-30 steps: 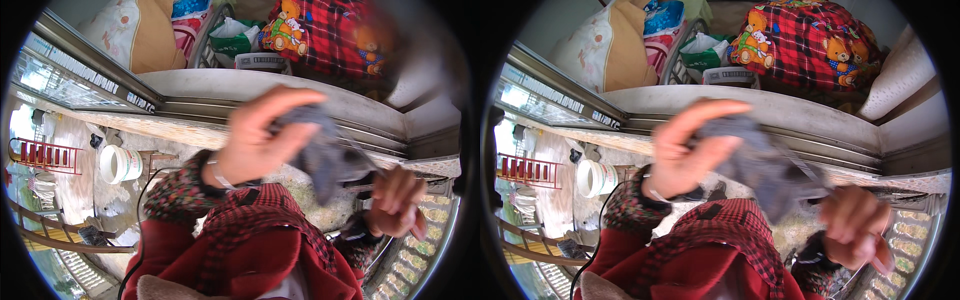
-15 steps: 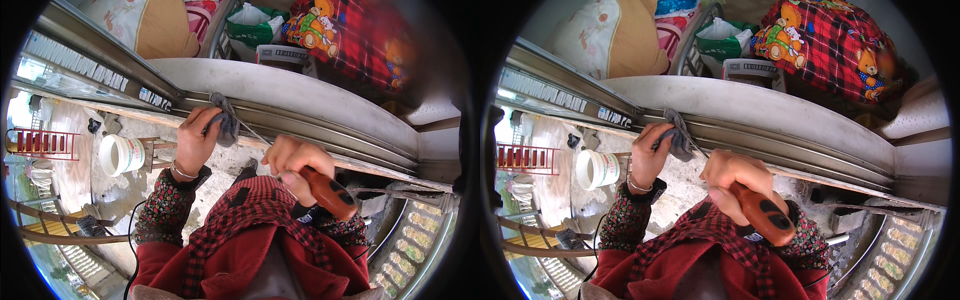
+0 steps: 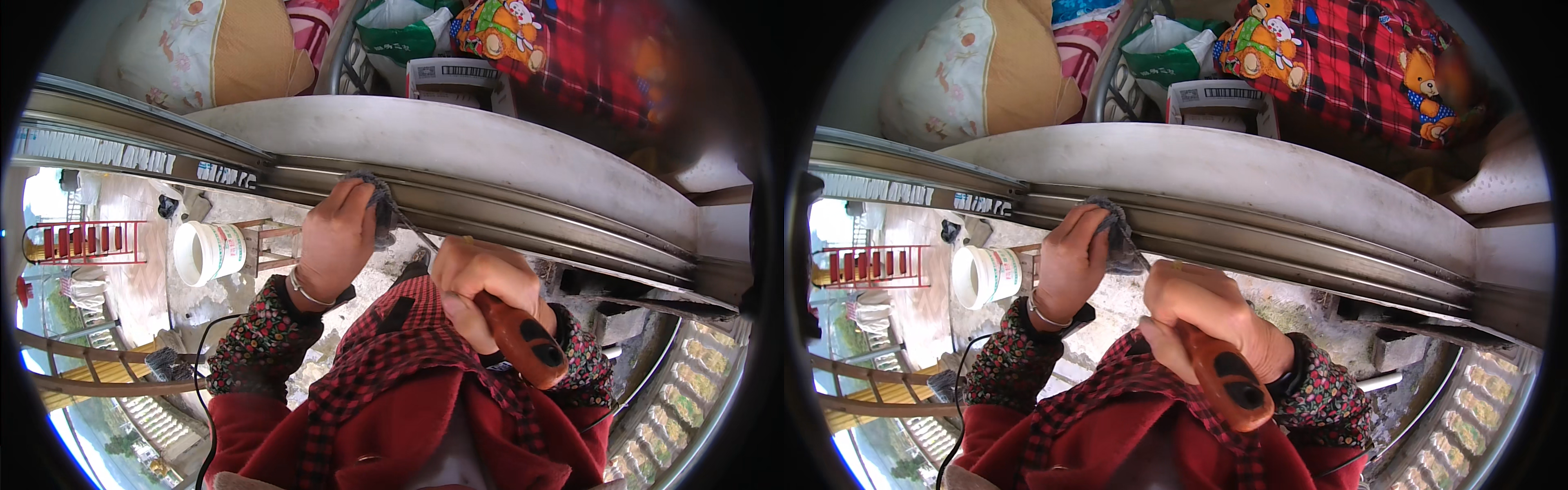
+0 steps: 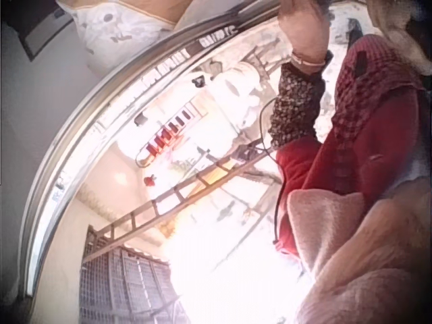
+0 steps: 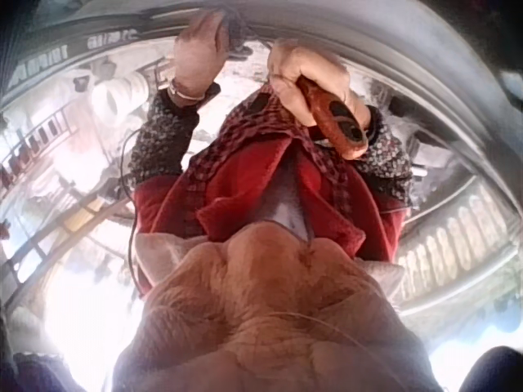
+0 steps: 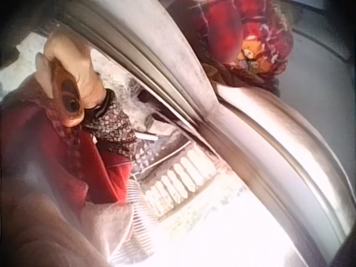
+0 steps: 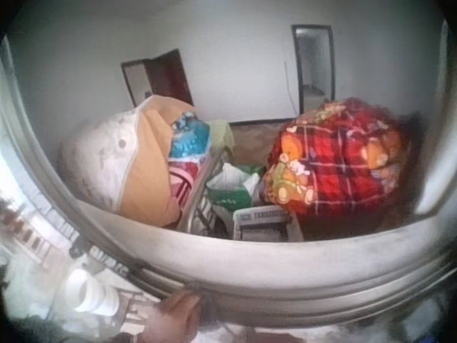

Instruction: The person cleans a window frame track using a cloth and a screwdriver. They repeatedly wipe the track and use the screwdriver to scrape debris from the groove, alternating between wiping and scraping along the length of the frame.

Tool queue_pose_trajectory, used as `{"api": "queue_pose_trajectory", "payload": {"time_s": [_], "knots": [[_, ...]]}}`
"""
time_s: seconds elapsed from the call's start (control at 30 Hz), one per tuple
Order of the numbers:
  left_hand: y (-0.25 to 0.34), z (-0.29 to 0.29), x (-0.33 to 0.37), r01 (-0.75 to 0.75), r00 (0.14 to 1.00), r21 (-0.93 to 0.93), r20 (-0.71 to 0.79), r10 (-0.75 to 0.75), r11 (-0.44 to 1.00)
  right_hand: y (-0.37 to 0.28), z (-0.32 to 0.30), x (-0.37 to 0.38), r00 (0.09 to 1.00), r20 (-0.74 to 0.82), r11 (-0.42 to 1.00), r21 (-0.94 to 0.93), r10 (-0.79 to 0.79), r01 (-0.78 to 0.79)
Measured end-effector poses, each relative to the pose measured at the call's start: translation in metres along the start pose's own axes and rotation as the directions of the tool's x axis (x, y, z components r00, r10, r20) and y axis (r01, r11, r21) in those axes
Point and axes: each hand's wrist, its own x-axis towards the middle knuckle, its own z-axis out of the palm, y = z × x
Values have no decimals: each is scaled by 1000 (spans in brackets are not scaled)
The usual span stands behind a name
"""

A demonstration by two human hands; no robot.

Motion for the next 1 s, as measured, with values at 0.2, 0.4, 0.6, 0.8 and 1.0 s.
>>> {"api": "queue_pose_trajectory", "payload": {"time_s": [0.2,0.4,0.6,0.8,1.0], "knots": [[70,34,9,26,998,-13,63,-25,1000,-37,-39,-49,998,-58,998,-65,-14,10],[175,110,32,-280,955,-41,86,283,959,-101,-83,-135,940,-332,965,-262,-82,-8],[295,167,82,-346,874,-431,175,453,834,-160,-97,-184,813,-568,741,-602,-133,-299],[245,84,77,-43,944,-889,113,310,456,-185,-76,-155,766,-577,905,-425,-283,14],[97,-40,40,70,997,-768,68,-27,636,-121,-46,-72,871,-490,994,109,43,12]]}}
